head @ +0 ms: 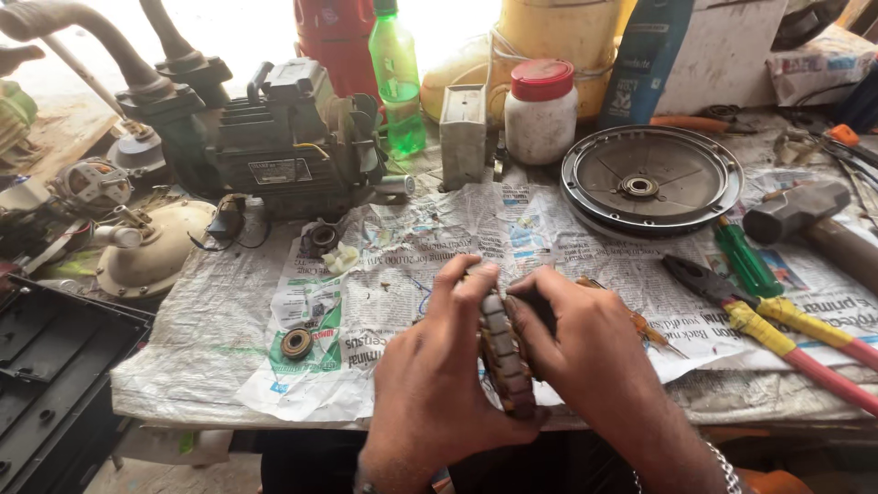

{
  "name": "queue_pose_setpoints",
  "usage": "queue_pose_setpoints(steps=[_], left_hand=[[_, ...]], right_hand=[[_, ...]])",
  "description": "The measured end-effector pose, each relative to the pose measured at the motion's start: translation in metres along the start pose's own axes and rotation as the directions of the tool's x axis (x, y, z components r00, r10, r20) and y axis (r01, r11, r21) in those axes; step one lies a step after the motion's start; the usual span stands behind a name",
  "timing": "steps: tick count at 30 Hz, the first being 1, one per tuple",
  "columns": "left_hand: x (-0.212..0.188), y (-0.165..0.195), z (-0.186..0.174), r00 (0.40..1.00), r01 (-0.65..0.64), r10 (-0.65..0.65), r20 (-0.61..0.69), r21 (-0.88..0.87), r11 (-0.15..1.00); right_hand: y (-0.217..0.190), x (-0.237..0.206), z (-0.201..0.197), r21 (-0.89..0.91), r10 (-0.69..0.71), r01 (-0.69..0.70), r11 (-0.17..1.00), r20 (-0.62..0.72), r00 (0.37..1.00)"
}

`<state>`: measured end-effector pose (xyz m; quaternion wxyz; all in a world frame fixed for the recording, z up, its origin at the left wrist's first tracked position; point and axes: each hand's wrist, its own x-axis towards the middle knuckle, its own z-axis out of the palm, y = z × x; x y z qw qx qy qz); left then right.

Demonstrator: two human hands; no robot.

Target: The person holds a motor armature in the left hand and uses a small abrasive block in the right hand to scrub the copper windings and metal surfaces. The person rotates the armature to access different areas while continuing to rub the surface.

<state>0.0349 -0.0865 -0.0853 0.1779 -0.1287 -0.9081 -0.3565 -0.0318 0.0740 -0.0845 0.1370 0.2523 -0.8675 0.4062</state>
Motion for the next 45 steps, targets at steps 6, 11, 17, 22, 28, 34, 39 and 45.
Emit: queue_pose_setpoints(steps=[6, 11, 17, 22, 28, 34, 39, 45], left_hand=[[-0.001, -0.002, 0.001, 0.999, -0.009, 0.009, -0.039, -0.001, 1.0], [0.0, 0.0, 0.0, 0.999, -0.014, 0.016, -0.052, 0.034, 0.999], [-0.001, 0.002, 0.0, 0.999, 0.031, -0.031, -0.031, 0.015, 0.999], [-0.002, 0.003, 0.001, 1.0, 0.008, -0.008, -0.025, 0.014, 1.0], [0.001, 0.006, -0.001, 0.999, -0.014, 0.016, -0.041, 0.027, 1.0], [0.001, 0.009, 0.002, 0.996, 0.079, -0.081, 0.025, 0.066, 0.995], [0.0, 0.008, 0.002, 1.0, -0.002, 0.005, -0.03, 0.107, 0.994], [0.002, 0.005, 0.002, 0.999, 0.009, -0.008, -0.049, 0.029, 1.0]], right_hand=[[0.001, 0.003, 0.003, 0.008, 0.18, -0.18, 0.984, 0.06, 0.982], [-0.006, 0.004, 0.0, 0.004, 0.086, -0.086, 0.996, 0.032, 0.996], [-0.002, 0.005, 0.002, -0.011, 0.102, -0.102, 0.995, 0.049, 0.994], [0.004, 0.005, 0.004, -0.033, 0.17, -0.168, 0.985, 0.095, 0.981], [-0.003, 0.009, 0.001, -0.09, 0.097, -0.093, 0.992, 0.045, 0.994], [0.001, 0.018, 0.002, -0.021, 0.239, -0.238, 0.971, 0.121, 0.963], [0.004, 0.013, 0.003, -0.024, 0.302, -0.302, 0.953, 0.127, 0.945], [0.001, 0.01, 0.003, -0.049, 0.046, -0.046, 0.998, -0.008, 0.999]])
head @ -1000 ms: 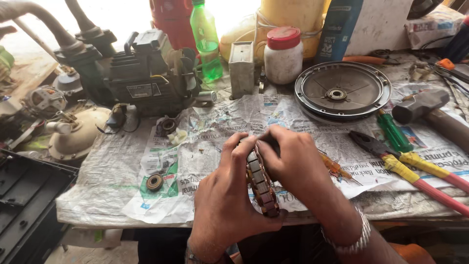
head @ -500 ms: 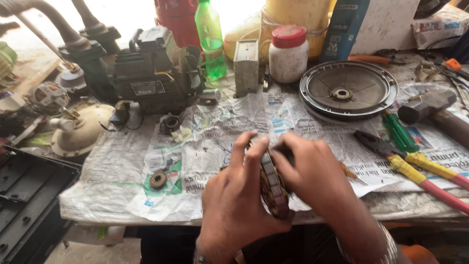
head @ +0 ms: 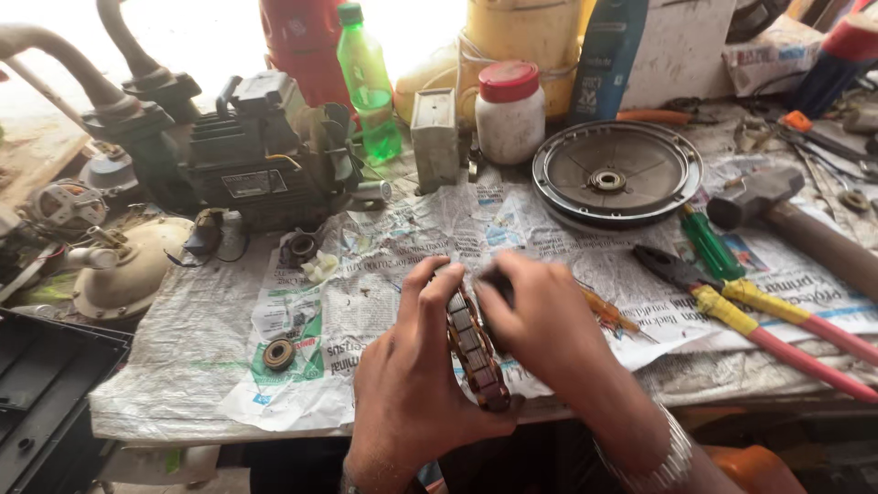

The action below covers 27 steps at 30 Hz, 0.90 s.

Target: The person holds a motor armature in the left hand and uses a small abrasive block in the right hand to scrub the copper windings and metal surfaces. The person rotates the armature to access different areas while continuing to rub the surface.

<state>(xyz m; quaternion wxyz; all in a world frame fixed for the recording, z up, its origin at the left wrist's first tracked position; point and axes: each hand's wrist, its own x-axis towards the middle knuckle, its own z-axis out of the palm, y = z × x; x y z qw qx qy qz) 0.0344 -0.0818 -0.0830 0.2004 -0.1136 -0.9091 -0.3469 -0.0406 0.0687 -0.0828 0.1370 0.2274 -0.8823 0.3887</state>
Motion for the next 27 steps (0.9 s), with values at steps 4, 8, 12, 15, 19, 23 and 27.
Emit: queue_pose_setpoints(steps=[4, 8, 12, 15, 19, 23, 27], left_hand=[[0.0, 0.002, 0.001, 0.998, 0.049, -0.052, 0.043, 0.055, 0.997], [0.002, 0.002, 0.001, 1.0, -0.009, 0.009, -0.006, 0.006, 1.0], [0.001, 0.0, 0.001, 1.0, 0.016, -0.016, 0.019, 0.027, 1.0], [-0.001, -0.001, 0.002, 0.994, 0.086, -0.09, 0.068, 0.058, 0.995], [0.0, -0.002, 0.001, 1.0, 0.016, -0.016, 0.009, 0.006, 1.0], [0.001, 0.0, 0.001, 0.998, 0.048, -0.048, 0.03, 0.016, 0.999], [0.001, 0.0, 0.0, 0.997, 0.067, -0.067, 0.033, 0.01, 0.998]], right_hand=[[-0.004, 0.003, -0.002, 0.047, 0.187, -0.193, 0.98, 0.113, 0.976], [-0.003, 0.006, -0.002, 0.031, 0.004, -0.004, 1.0, 0.017, 1.0], [-0.001, -0.002, -0.002, 0.04, 0.165, -0.168, 0.985, 0.074, 0.983], [0.005, 0.005, 0.006, 0.044, 0.117, -0.121, 0.992, 0.086, 0.989], [0.013, -0.001, 0.009, 0.072, 0.137, -0.142, 0.987, 0.071, 0.988], [0.016, -0.003, 0.007, -0.024, 0.031, -0.031, 0.999, 0.019, 0.999], [0.006, 0.002, 0.005, 0.127, 0.245, -0.262, 0.957, 0.134, 0.96]])
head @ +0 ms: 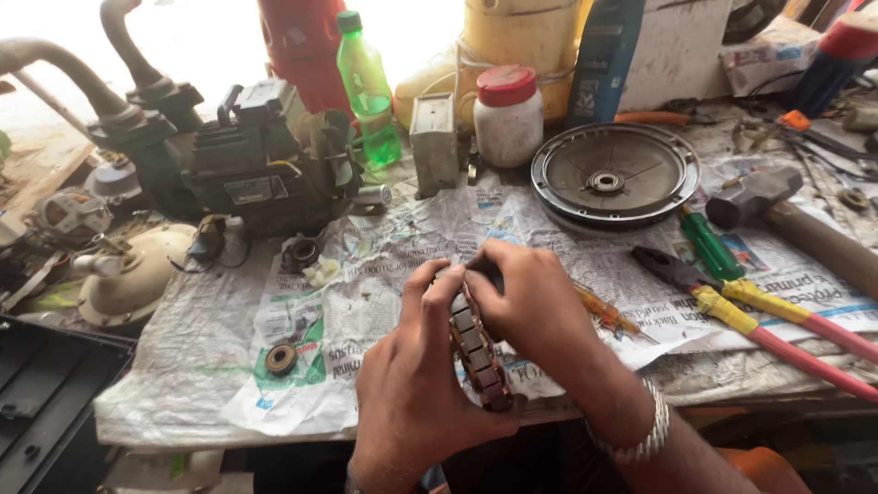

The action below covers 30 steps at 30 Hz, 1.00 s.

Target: The person holds a motor armature in the left hand and uses a small abrasive block in the right hand to scrub the copper windings and metal surfaces. The person rotates the armature to access different areas while continuing to rub the surface.

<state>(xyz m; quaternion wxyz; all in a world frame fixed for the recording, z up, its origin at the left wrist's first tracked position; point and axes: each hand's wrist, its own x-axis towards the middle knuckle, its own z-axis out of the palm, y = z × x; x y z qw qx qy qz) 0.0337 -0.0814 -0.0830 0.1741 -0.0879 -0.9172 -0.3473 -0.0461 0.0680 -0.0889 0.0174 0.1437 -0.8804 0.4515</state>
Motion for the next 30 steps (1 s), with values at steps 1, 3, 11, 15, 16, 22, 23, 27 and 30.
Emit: queue_pose_setpoints(steps=[1, 3, 11, 15, 16, 22, 23, 27, 30], left_hand=[[0.0, -0.001, 0.0, 0.999, -0.033, 0.032, -0.018, -0.015, 0.999], [0.0, -0.001, 0.0, 0.995, -0.083, 0.081, -0.054, -0.037, 0.996], [0.0, 0.002, -0.001, 0.993, -0.097, 0.094, -0.071, -0.045, 0.994], [0.001, -0.001, -0.001, 1.0, -0.002, 0.002, 0.02, 0.014, 1.0], [0.001, -0.001, -0.001, 1.0, -0.011, 0.011, 0.003, 0.017, 1.0], [0.001, -0.002, 0.001, 0.991, -0.112, 0.113, -0.065, 0.012, 0.994], [0.001, -0.002, 0.001, 0.998, -0.059, 0.059, -0.018, 0.017, 0.998], [0.001, -0.001, 0.0, 0.997, -0.055, 0.053, -0.049, -0.039, 0.998], [0.002, -0.002, 0.0, 0.988, -0.128, 0.124, -0.09, -0.045, 0.991]], right_hand=[[-0.003, -0.003, -0.001, -0.028, -0.075, 0.074, 0.997, -0.035, 0.997], [-0.007, -0.007, -0.004, -0.082, -0.224, 0.217, 0.973, -0.084, 0.971], [-0.004, -0.003, -0.001, -0.037, -0.197, 0.195, 0.98, -0.059, 0.979], [-0.005, -0.002, 0.0, -0.063, -0.193, 0.19, 0.98, -0.055, 0.98], [-0.006, -0.003, 0.0, -0.058, -0.152, 0.15, 0.987, -0.031, 0.988], [-0.017, -0.004, -0.002, -0.062, -0.204, 0.2, 0.978, -0.072, 0.976], [-0.019, -0.005, -0.003, -0.046, -0.121, 0.118, 0.992, -0.052, 0.991], [-0.021, -0.003, -0.003, -0.148, -0.189, 0.181, 0.972, -0.042, 0.981], [-0.02, -0.006, -0.002, -0.063, -0.228, 0.223, 0.973, -0.083, 0.97]])
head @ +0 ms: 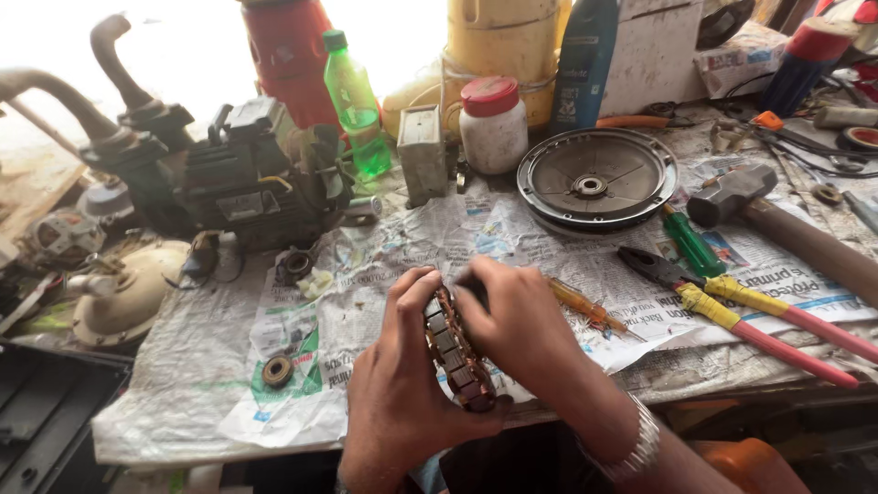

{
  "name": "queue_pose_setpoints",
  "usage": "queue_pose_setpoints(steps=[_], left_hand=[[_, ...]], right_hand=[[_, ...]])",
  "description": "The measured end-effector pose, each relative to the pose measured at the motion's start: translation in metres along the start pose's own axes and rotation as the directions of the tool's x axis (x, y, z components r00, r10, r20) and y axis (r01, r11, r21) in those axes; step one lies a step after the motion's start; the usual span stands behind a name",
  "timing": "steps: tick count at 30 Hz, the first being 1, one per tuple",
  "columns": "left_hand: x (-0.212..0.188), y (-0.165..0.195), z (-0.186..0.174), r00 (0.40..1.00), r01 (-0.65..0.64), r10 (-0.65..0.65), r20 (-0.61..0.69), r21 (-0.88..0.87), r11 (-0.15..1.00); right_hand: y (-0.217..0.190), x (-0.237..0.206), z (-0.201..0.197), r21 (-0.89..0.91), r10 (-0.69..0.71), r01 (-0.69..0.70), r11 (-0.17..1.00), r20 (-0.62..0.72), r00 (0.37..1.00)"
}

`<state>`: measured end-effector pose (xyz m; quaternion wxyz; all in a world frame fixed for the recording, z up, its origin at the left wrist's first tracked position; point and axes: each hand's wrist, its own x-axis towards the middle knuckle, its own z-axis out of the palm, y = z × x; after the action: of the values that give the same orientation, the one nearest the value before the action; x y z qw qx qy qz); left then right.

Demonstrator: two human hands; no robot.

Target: The person holds a motor armature in the left hand and uses a small abrasive block in the right hand to scrub the copper windings and metal surfaces. The person rotates the armature to access different areas while continuing to rub the surface.

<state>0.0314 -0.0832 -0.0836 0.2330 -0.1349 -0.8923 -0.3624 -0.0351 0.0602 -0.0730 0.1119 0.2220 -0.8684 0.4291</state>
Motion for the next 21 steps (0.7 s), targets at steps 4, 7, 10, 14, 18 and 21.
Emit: queue_pose_setpoints(steps=[4, 7, 10, 14, 18, 21], left_hand=[[-0.003, -0.001, 0.0, 0.986, 0.136, -0.138, 0.089, 0.036, 0.99], [-0.003, -0.002, 0.0, 0.997, 0.059, -0.061, 0.039, 0.034, 0.998], [0.0, -0.003, 0.003, 1.0, -0.027, 0.028, -0.011, 0.041, 0.999], [-0.002, -0.001, 0.005, 1.0, 0.022, -0.023, 0.007, 0.074, 0.997], [-0.005, -0.001, 0.007, 0.997, 0.037, -0.046, 0.07, 0.112, 0.993], [-0.006, -0.004, 0.005, 0.994, 0.073, -0.076, 0.082, 0.045, 0.996]], right_hand=[[0.005, -0.003, 0.002, 0.041, 0.051, -0.052, 0.998, 0.022, 0.998], [0.009, -0.005, 0.004, -0.016, 0.006, -0.006, 1.0, 0.002, 1.0], [0.017, -0.02, -0.004, 0.062, 0.004, -0.003, 0.998, -0.015, 1.0], [0.04, -0.047, -0.031, 0.264, 0.171, -0.152, 0.953, -0.052, 0.984], [0.048, -0.051, -0.04, 0.287, 0.152, -0.117, 0.951, -0.103, 0.983], [0.046, -0.053, -0.036, 0.25, 0.218, -0.202, 0.947, -0.036, 0.975]])
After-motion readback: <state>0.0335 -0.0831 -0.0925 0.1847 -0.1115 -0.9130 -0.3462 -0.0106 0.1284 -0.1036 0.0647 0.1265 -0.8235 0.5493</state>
